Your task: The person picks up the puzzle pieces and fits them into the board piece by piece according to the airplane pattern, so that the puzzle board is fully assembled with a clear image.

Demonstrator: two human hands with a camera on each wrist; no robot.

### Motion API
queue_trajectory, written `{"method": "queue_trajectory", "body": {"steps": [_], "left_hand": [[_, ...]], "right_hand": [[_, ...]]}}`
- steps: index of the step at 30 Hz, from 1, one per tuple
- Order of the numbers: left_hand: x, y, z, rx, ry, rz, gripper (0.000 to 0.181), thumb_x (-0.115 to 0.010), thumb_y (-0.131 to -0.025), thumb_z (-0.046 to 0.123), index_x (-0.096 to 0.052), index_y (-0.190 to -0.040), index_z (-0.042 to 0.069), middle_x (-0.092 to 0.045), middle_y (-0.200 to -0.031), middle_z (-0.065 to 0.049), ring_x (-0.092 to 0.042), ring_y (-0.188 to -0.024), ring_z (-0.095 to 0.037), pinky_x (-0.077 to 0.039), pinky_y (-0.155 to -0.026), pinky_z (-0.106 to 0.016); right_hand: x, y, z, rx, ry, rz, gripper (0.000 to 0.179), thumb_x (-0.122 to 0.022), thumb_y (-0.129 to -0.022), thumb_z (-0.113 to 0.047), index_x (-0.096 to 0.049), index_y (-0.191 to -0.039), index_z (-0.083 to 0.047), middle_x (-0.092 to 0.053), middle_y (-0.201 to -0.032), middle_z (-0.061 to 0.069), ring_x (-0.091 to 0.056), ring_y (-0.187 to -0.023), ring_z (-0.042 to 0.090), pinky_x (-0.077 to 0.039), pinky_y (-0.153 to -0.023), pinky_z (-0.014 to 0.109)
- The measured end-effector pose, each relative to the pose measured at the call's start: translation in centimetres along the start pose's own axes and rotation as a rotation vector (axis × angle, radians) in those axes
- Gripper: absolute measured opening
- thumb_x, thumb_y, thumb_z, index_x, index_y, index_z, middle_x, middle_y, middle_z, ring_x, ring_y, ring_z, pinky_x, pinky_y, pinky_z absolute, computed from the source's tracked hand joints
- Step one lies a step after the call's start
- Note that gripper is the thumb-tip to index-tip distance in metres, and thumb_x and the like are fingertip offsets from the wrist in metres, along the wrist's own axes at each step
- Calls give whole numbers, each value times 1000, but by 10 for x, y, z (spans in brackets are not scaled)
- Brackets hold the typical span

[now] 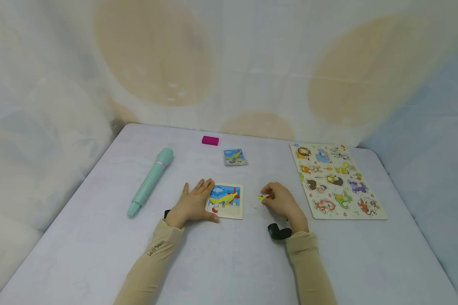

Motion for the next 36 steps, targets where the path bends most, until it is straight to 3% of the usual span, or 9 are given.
{"method": "queue_trajectory", "body": {"steps": [8,14,20,24,27,31,36], "left_hand": [[1,0,1,-4,0,2,122,-79,-65,63,-18,-156,10,-15,-164,-6,-8,-153,-28,0,-115,-67],[0,0,0,-2,4,1,122,-79,-65,64,-18,-156,10,-15,-164,-6,-9,-153,-28,-1,-115,-68],[2,0,1,-7,3,6,122,-80,-65,63,-18,-156,10,-15,-164,-6,-8,-153,-28,-1,-115,-68],[2,0,2,-8,2,4,122,-80,-65,63,-17,-156,10,-15,-164,-6,-8,-153,-27,-1,-115,-67],[2,-1,1,-5,-5,1,122,-79,-65,64,-18,-156,10,-15,-164,-6,-8,-153,-27,-1,-115,-67],[1,0,1,2,-4,-4,122,-80,-65,63,-18,-156,10,-15,-164,-6,-8,-153,-28,-1,-115,-67],[1,1,0,8,4,-5,121,-80,-65,63,-19,-156,10,-15,-164,-6,-8,-153,-28,0,-115,-68]], "right_hand": [[-2,-2,-1,-35,21,-7,24,-67,-87,-5,-65,-112,-6,-63,-119,15,-60,-105,29,-50,-91,44],[-1,-3,4,-63,-39,29,18,-61,-92,-16,-67,-108,-11,-65,-123,14,-61,-108,28,-50,-92,46],[0,-5,0,-48,-106,58,20,-58,-90,-13,-62,-110,-11,-56,-137,18,-55,-122,36,-45,-102,52],[1,-4,-4,-49,-121,73,26,-58,-90,-10,-61,-116,-14,-58,-133,16,-54,-117,34,-44,-99,49],[1,-4,-6,-45,-138,83,25,-60,-91,-10,-62,-115,-14,-63,-121,15,-54,-99,28,-46,-83,38],[0,-4,-8,-60,-209,80,15,-65,-90,-11,-61,-104,-9,-66,-93,9,-52,-76,17,-41,-64,26],[-3,-3,-14,-58,-316,79,15,-71,-86,-12,-60,-93,-4,-67,-83,6,-56,-71,12,-46,-62,23]]}}
Point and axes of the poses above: each hand's wrist, its own y-axis away from the middle knuckle, its own x-axis out of the back of the hand, z = x × y, the point moved 9 cm from there along -y, towards the middle knuckle
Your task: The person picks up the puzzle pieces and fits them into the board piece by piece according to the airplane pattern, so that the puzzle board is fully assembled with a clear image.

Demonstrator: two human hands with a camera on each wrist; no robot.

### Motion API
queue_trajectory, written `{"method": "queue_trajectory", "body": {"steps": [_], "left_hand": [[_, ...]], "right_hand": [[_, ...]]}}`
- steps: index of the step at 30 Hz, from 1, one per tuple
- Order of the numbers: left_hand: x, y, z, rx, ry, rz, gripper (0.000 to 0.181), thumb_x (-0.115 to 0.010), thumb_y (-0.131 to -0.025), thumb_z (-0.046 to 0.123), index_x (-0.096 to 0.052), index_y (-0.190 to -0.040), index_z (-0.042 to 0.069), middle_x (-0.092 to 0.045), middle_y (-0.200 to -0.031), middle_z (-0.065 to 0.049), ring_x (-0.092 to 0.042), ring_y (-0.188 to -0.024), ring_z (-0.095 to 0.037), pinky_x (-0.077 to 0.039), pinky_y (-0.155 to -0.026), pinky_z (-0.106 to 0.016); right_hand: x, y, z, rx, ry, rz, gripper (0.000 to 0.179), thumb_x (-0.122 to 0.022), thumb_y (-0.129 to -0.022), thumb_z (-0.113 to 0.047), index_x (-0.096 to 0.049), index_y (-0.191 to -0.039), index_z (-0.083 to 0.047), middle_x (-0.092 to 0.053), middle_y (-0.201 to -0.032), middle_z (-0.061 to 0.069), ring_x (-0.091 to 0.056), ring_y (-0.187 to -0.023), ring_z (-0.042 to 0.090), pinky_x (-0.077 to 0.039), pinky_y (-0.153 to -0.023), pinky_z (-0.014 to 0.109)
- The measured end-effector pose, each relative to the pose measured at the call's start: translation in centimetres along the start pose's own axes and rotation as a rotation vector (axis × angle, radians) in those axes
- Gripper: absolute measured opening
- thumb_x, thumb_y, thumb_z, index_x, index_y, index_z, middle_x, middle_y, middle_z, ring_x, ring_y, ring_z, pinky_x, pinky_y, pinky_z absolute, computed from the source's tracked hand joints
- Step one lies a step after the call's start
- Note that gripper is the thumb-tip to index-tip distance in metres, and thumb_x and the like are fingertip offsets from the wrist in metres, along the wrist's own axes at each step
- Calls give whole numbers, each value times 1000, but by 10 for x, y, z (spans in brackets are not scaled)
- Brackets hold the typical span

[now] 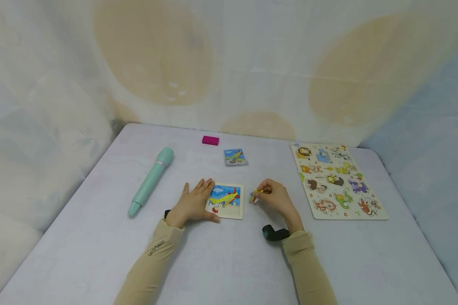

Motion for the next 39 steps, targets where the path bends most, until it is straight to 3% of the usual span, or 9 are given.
{"method": "queue_trajectory", "body": {"steps": [5,9,13,19,30,35,39], "left_hand": [[0,-1,-1,0,-4,5,122,-80,-64,64,-18,-156,11,-15,-164,-5,-8,-153,-27,0,-115,-67],[-1,-1,-1,-6,-12,7,122,-79,-64,65,-19,-156,11,-15,-164,-5,-9,-153,-27,-1,-115,-68],[0,-1,0,-15,-2,11,122,-78,-65,65,-19,-156,10,-16,-163,-6,-10,-152,-28,-2,-115,-69],[2,1,1,-22,1,19,121,-78,-65,65,-20,-155,9,-16,-163,-7,-10,-152,-29,-3,-115,-69],[1,0,0,-28,2,24,121,-78,-65,65,-20,-155,9,-17,-163,-7,-11,-152,-29,-2,-114,-70],[1,0,0,-29,3,22,121,-78,-65,66,-21,-155,9,-17,-163,-7,-11,-152,-30,-2,-114,-70],[0,0,0,-27,-5,22,121,-77,-65,67,-20,-155,10,-17,-163,-7,-11,-152,-29,-3,-114,-70]], "right_hand": [[-18,1,-7,-5,-57,-41,19,-74,-84,-12,-63,-97,-3,-66,-82,7,-56,-67,12,-47,-60,22],[-38,3,-18,11,-41,-71,21,-73,-85,-12,-66,-104,-6,-66,-85,6,-55,-66,11,-47,-58,21],[-53,6,-30,59,-24,-79,13,-74,-85,-12,-66,-93,-7,-66,-81,5,-54,-66,11,-45,-57,21],[-70,9,-38,118,11,-115,14,-77,-82,-15,-64,-82,-9,-67,-76,2,-56,-67,9,-43,-59,19],[-84,11,-42,153,127,-113,12,-78,-81,-16,-68,-82,-10,-63,-75,0,-52,-67,11,-42,-60,22],[-84,12,-44,162,214,-68,14,-80,-79,-19,-69,-83,-12,-59,-81,0,-51,-76,13,-39,-68,24],[-82,13,-42,143,224,-41,17,-81,-78,-21,-67,-85,-13,-56,-80,1,-49,-76,15,-38,-67,25]]}}
Point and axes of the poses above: each hand's wrist, its own y-axis away from the middle knuckle, its own x-axis out of the back of the hand, z = x × y, the point moved 9 cm from there along -y, towards the middle knuckle
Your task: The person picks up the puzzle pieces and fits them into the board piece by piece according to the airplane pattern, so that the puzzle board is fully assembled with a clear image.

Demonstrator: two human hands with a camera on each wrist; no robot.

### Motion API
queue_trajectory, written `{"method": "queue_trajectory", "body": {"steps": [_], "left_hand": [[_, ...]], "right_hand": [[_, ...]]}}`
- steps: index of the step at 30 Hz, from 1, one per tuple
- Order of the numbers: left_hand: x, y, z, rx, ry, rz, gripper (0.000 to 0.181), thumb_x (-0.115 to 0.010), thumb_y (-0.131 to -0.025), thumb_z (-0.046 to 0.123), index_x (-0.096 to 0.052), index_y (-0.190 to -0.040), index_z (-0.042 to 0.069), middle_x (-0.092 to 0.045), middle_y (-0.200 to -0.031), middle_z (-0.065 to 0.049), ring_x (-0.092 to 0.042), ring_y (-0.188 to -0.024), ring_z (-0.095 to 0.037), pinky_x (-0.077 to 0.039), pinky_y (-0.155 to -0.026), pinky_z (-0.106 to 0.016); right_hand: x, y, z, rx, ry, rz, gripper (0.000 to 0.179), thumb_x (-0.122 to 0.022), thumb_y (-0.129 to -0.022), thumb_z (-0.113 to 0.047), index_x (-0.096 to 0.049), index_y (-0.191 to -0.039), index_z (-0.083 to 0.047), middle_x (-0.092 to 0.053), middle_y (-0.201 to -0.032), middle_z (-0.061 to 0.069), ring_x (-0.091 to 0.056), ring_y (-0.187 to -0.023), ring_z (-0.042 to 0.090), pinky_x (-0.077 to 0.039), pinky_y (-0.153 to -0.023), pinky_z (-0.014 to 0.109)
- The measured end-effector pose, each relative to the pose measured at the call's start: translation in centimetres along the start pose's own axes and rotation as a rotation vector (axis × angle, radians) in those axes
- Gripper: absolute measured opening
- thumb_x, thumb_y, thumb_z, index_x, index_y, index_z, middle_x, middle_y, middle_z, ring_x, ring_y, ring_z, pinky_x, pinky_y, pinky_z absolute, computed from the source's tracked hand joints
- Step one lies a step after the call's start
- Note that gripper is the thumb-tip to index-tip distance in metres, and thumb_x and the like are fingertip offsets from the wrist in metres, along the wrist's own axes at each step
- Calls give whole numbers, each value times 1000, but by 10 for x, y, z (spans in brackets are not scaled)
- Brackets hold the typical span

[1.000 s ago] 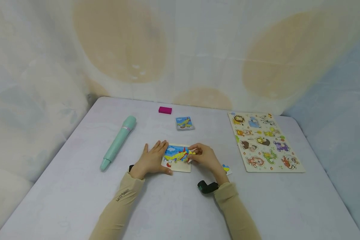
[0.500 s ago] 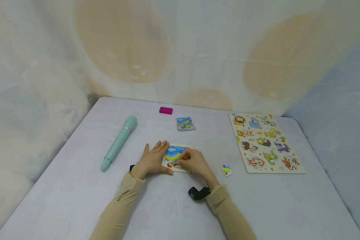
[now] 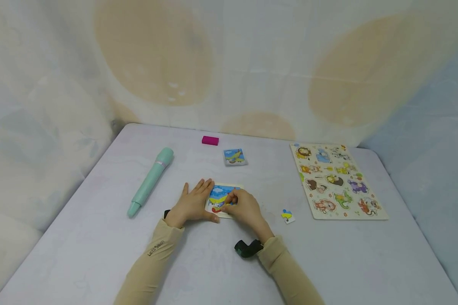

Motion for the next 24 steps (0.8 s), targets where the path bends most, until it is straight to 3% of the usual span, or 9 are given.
{"method": "queue_trajectory", "body": {"steps": [4,11,14,18,24], "left_hand": [[1,0,0,0,0,4,121,-78,-65,66,-20,-155,10,-17,-163,-7,-11,-152,-29,-4,-114,-70],[0,-1,1,8,10,-2,122,-79,-64,65,-19,-156,10,-17,-163,-6,-10,-152,-29,-2,-115,-69],[0,-1,1,13,13,-4,122,-80,-64,63,-19,-156,11,-17,-163,-6,-9,-153,-28,-1,-115,-68],[0,-1,2,10,8,-12,122,-80,-64,64,-19,-156,11,-17,-164,-6,-9,-153,-28,-1,-115,-68],[2,-1,3,6,5,-7,122,-80,-65,63,-19,-156,10,-17,-164,-7,-9,-152,-29,-1,-115,-68]], "right_hand": [[0,-2,3,10,-27,-34,18,-77,-82,-24,-68,-92,-13,-59,-83,0,-50,-76,13,-38,-67,24],[19,-6,19,11,-240,-189,26,-61,-95,-21,-64,-114,-4,-64,-98,10,-53,-77,15,-46,-65,24],[36,-7,31,-19,-280,-177,30,-58,-97,-21,-62,-119,-1,-65,-103,14,-58,-81,17,-51,-67,25],[58,-2,44,-49,-316,-135,35,-57,-98,-23,-58,-123,1,-65,-114,19,-65,-96,23,-56,-80,32],[86,10,60,-7,-308,-98,41,-56,-99,-25,-54,-127,5,-63,-123,23,-64,-109,32,-55,-91,38]]}}
Point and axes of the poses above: each hand's wrist, its own y-axis away from the middle knuckle, its own x-axis out of the back of the hand, z = x × y, the point moved 9 cm from there along -y, towards the middle knuckle
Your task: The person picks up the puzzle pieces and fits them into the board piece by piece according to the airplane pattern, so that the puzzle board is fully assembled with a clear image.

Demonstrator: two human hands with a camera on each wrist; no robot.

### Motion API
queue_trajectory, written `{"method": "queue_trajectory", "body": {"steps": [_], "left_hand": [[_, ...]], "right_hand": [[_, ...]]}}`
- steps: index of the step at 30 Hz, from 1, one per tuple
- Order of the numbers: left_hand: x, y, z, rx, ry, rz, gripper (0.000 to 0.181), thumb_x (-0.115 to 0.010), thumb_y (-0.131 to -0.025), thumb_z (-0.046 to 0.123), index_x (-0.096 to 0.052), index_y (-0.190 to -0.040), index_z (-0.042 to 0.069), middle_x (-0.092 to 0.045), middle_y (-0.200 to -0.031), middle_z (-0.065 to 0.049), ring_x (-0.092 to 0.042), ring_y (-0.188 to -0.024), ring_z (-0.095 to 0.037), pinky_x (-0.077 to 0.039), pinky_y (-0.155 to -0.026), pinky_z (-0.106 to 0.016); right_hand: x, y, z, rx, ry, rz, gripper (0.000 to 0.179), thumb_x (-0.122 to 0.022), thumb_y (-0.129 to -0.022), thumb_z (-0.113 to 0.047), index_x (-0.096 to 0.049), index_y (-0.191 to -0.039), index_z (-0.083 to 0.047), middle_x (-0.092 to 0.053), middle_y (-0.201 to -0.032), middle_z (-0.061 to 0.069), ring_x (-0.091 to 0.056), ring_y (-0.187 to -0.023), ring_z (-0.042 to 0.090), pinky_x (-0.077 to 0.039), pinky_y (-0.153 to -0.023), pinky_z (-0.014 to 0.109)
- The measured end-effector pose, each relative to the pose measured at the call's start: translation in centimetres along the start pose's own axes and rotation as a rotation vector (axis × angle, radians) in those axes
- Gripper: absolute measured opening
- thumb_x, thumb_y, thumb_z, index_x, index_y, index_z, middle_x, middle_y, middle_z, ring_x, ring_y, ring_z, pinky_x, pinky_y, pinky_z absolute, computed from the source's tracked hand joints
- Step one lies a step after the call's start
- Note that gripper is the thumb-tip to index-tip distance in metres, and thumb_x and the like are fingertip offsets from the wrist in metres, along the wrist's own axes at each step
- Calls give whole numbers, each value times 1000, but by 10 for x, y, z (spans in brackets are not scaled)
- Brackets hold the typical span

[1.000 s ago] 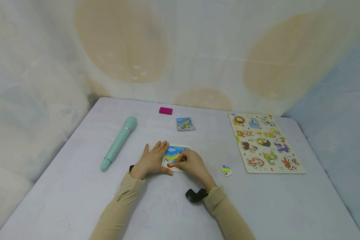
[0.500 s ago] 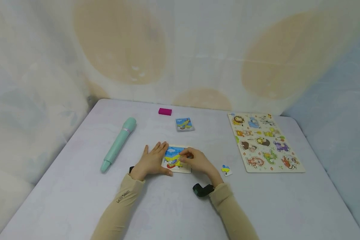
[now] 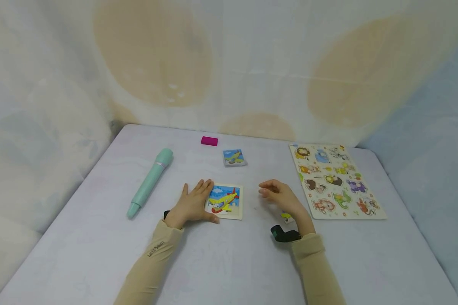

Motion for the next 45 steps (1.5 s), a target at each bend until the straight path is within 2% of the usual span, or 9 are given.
{"method": "queue_trajectory", "body": {"steps": [7,13,17,23,29,32,38,41,45], "left_hand": [[1,-1,-3,3,4,-7,122,-80,-65,63,-18,-156,10,-15,-164,-6,-8,-153,-28,0,-115,-68],[-2,0,-4,6,3,-10,123,-79,-65,64,-18,-156,10,-15,-164,-6,-8,-153,-28,0,-115,-67],[-3,-1,-2,-4,9,-12,123,-79,-65,64,-18,-156,10,-14,-164,-7,-8,-153,-29,0,-115,-68],[-2,-3,-3,-2,-10,-2,123,-79,-65,65,-18,-156,10,-15,-164,-6,-8,-153,-28,-1,-115,-68],[-2,-1,-3,3,4,-7,122,-80,-64,64,-18,-156,10,-16,-164,-6,-8,-153,-28,-1,-115,-68],[-3,-2,-4,6,5,-8,122,-79,-65,64,-17,-156,11,-15,-164,-6,-8,-153,-28,0,-115,-68],[-3,-2,-5,7,-5,-8,123,-79,-65,65,-16,-156,11,-14,-164,-5,-7,-153,-27,0,-116,-67],[-3,-2,-4,2,-4,-4,122,-79,-65,65,-18,-156,10,-15,-164,-6,-8,-153,-28,-1,-115,-68],[-4,-1,-4,2,-1,-5,122,-79,-65,65,-18,-156,10,-16,-164,-6,-8,-153,-28,0,-115,-68]], "right_hand": [[28,26,25,-37,77,32,36,-61,-96,-21,-58,-124,1,-66,-119,19,-64,-105,23,-51,-83,24],[38,45,46,-33,74,-37,41,-67,-89,-7,-55,-127,3,-64,-119,22,-62,-103,22,-52,-82,21],[42,52,54,-15,117,-89,50,-74,-84,-8,-56,-130,-3,-63,-123,17,-59,-101,17,-50,-82,20],[41,51,50,19,149,-102,48,-75,-82,-7,-59,-126,-8,-64,-120,13,-54,-97,17,-48,-77,19],[34,50,51,16,187,-129,38,-71,-82,-2,-62,-118,-8,-62,-119,10,-52,-101,20,-45,-84,19],[30,49,50,19,192,-144,38,-68,-83,1,-61,-119,-7,-60,-116,10,-49,-97,18,-42,-81,19],[33,45,52,-74,262,-49,19,-63,-91,-10,-65,-110,-6,-59,-95,8,-48,-84,19,-41,-71,26],[34,44,53,-121,285,-9,28,-58,-96,-17,-63,-117,0,-62,-101,13,-51,-90,21,-43,-75,30],[33,40,52,-133,203,2,34,-48,-102,-18,-60,-122,6,-65,-110,17,-51,-94,20,-43,-79,28]]}}
Point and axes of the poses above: each hand's wrist, its own y-axis away from the middle knuckle, its own x-axis out of the back of the hand, z = x × y, the point moved 9 cm from there along -y, towards the middle knuckle
